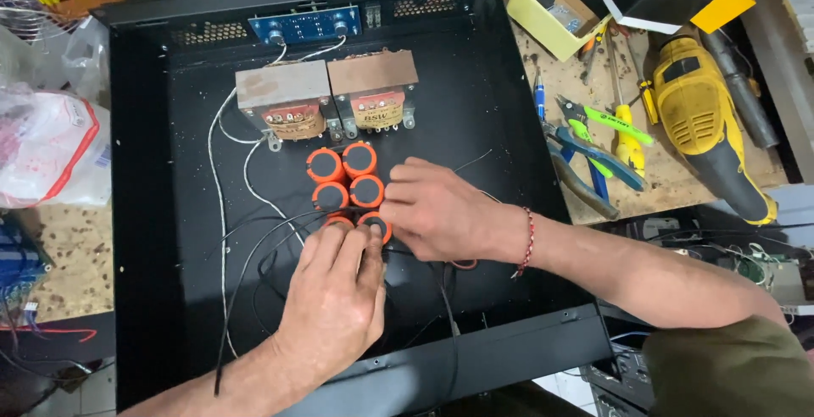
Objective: Stripping, cutting, and soldering wires to connect components like transformers and capacitors inside an electronic amplifier chassis.
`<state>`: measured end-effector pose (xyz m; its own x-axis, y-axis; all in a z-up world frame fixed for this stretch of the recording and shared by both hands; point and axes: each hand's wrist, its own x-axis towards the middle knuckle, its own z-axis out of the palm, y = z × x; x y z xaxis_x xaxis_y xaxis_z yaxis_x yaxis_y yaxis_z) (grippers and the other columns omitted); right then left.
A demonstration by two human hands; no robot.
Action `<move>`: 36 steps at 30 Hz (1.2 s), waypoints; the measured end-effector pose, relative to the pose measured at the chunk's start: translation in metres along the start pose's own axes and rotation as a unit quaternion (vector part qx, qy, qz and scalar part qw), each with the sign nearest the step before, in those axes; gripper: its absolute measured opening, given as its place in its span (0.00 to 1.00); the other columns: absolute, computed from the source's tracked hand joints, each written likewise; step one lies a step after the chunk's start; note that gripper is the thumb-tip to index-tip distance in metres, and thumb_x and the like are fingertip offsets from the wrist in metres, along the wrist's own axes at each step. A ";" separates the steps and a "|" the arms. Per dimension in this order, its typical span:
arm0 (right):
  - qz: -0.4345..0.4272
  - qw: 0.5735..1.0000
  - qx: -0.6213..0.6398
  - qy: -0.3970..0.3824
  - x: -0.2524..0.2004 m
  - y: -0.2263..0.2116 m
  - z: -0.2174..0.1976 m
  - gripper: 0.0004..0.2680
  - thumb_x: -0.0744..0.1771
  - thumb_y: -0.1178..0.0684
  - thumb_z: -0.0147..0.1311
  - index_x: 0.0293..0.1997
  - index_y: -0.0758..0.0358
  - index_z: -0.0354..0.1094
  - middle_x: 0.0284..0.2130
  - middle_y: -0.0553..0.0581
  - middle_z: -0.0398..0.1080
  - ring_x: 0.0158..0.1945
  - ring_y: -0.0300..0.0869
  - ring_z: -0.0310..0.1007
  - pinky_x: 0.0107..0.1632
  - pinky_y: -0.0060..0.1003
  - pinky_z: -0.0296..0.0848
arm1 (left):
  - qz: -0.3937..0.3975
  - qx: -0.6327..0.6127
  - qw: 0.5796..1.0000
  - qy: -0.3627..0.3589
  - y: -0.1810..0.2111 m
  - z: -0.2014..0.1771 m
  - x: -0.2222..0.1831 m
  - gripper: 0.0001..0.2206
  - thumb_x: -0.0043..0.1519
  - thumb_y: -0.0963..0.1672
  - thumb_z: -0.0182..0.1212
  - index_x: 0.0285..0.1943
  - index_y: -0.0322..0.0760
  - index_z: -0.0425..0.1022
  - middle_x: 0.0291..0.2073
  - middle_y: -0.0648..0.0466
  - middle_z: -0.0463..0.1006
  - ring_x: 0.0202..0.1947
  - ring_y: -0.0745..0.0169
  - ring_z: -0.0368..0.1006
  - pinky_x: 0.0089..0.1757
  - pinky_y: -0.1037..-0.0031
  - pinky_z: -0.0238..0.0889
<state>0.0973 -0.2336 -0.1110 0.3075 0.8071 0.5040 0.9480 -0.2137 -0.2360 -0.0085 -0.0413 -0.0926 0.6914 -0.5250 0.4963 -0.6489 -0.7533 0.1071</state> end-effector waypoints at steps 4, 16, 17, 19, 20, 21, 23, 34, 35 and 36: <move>0.004 0.999 0.028 -0.031 0.001 0.002 -0.003 0.09 0.66 0.64 0.57 0.29 0.62 0.57 0.27 0.56 0.61 0.31 0.49 0.54 0.35 0.43 0.58 | 0.007 0.003 1.000 0.006 -0.006 -0.006 0.006 0.11 0.59 0.39 0.55 0.46 0.21 0.76 0.38 0.45 0.71 0.38 0.45 0.66 0.41 0.59 0.63; 0.142 0.978 0.117 -0.103 0.004 0.017 -0.048 0.09 0.68 0.60 0.50 0.49 0.69 0.76 0.37 0.60 0.79 0.39 0.50 0.77 0.42 0.45 0.74 | 0.011 0.034 0.999 0.012 -0.022 -0.020 0.015 0.12 0.58 0.37 0.63 0.50 0.27 0.79 0.49 0.43 0.77 0.48 0.46 0.73 0.39 0.64 0.67; 0.141 0.978 0.118 -0.103 0.001 0.017 -0.048 0.09 0.68 0.60 0.50 0.49 0.69 0.76 0.37 0.60 0.79 0.39 0.50 0.77 0.42 0.45 0.74 | 0.011 0.034 0.999 0.012 -0.021 -0.019 0.015 0.12 0.58 0.37 0.63 0.50 0.27 0.79 0.49 0.43 0.77 0.48 0.46 0.73 0.39 0.64 0.67; 0.174 0.973 0.112 -0.101 -0.005 0.019 -0.051 0.10 0.67 0.63 0.51 0.52 0.69 0.75 0.39 0.56 0.80 0.40 0.47 0.77 0.42 0.42 0.76 | 0.025 0.059 0.998 0.025 -0.020 -0.016 0.014 0.07 0.61 0.37 0.62 0.47 0.26 0.80 0.47 0.42 0.79 0.48 0.44 0.74 0.40 0.64 0.68; 0.175 0.973 0.113 -0.100 -0.006 0.018 -0.049 0.10 0.67 0.63 0.51 0.52 0.69 0.75 0.39 0.56 0.80 0.40 0.47 0.77 0.42 0.42 0.76 | 0.025 0.059 0.998 0.024 -0.019 -0.016 0.014 0.07 0.61 0.37 0.62 0.47 0.26 0.80 0.47 0.42 0.79 0.48 0.44 0.74 0.40 0.64 0.68; 0.167 0.973 0.102 -0.119 -0.007 0.017 -0.047 0.10 0.67 0.61 0.51 0.51 0.68 0.75 0.39 0.57 0.80 0.41 0.48 0.76 0.43 0.44 0.74 | 0.033 0.065 0.997 0.024 -0.018 -0.015 0.014 0.07 0.61 0.36 0.61 0.46 0.25 0.80 0.48 0.40 0.79 0.48 0.43 0.75 0.41 0.64 0.69; 0.160 0.973 0.092 -0.138 -0.009 0.013 -0.043 0.11 0.66 0.59 0.51 0.51 0.67 0.75 0.39 0.58 0.79 0.41 0.50 0.76 0.43 0.46 0.73 | 0.042 0.071 0.996 0.023 -0.018 -0.013 0.014 0.06 0.61 0.36 0.61 0.45 0.25 0.80 0.48 0.39 0.80 0.48 0.42 0.75 0.42 0.63 0.70; 0.030 0.987 -0.141 -0.072 -0.020 0.012 -0.007 0.07 0.58 0.66 0.57 0.32 0.62 0.63 0.25 0.54 0.63 0.32 0.49 0.62 0.30 0.43 0.68 | -0.014 0.058 0.997 -0.046 0.022 -0.027 0.007 0.13 0.63 0.41 0.54 0.51 0.25 0.76 0.55 0.37 0.75 0.51 0.40 0.72 0.43 0.59 0.69; 0.031 0.987 -0.141 -0.072 -0.021 0.012 -0.007 0.07 0.58 0.66 0.57 0.32 0.62 0.63 0.25 0.54 0.63 0.32 0.49 0.62 0.30 0.43 0.68 | -0.013 0.058 0.997 -0.046 0.028 -0.033 0.006 0.13 0.63 0.41 0.54 0.51 0.25 0.76 0.55 0.37 0.75 0.51 0.40 0.72 0.43 0.59 0.69; 0.072 0.991 -0.087 -0.069 -0.021 0.013 -0.007 0.04 0.63 0.61 0.56 0.34 0.60 0.64 0.26 0.53 0.64 0.32 0.49 0.65 0.29 0.45 0.68 | -0.028 0.010 0.998 -0.062 0.034 -0.039 0.005 0.12 0.61 0.42 0.57 0.51 0.28 0.77 0.54 0.40 0.76 0.51 0.44 0.72 0.41 0.61 0.70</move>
<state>0.1039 -0.2575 -0.1185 0.4375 0.8261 0.3551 0.8988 -0.4140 -0.1443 -0.0397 -0.0539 -0.0525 0.7610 -0.5267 0.3788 -0.6029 -0.7897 0.1131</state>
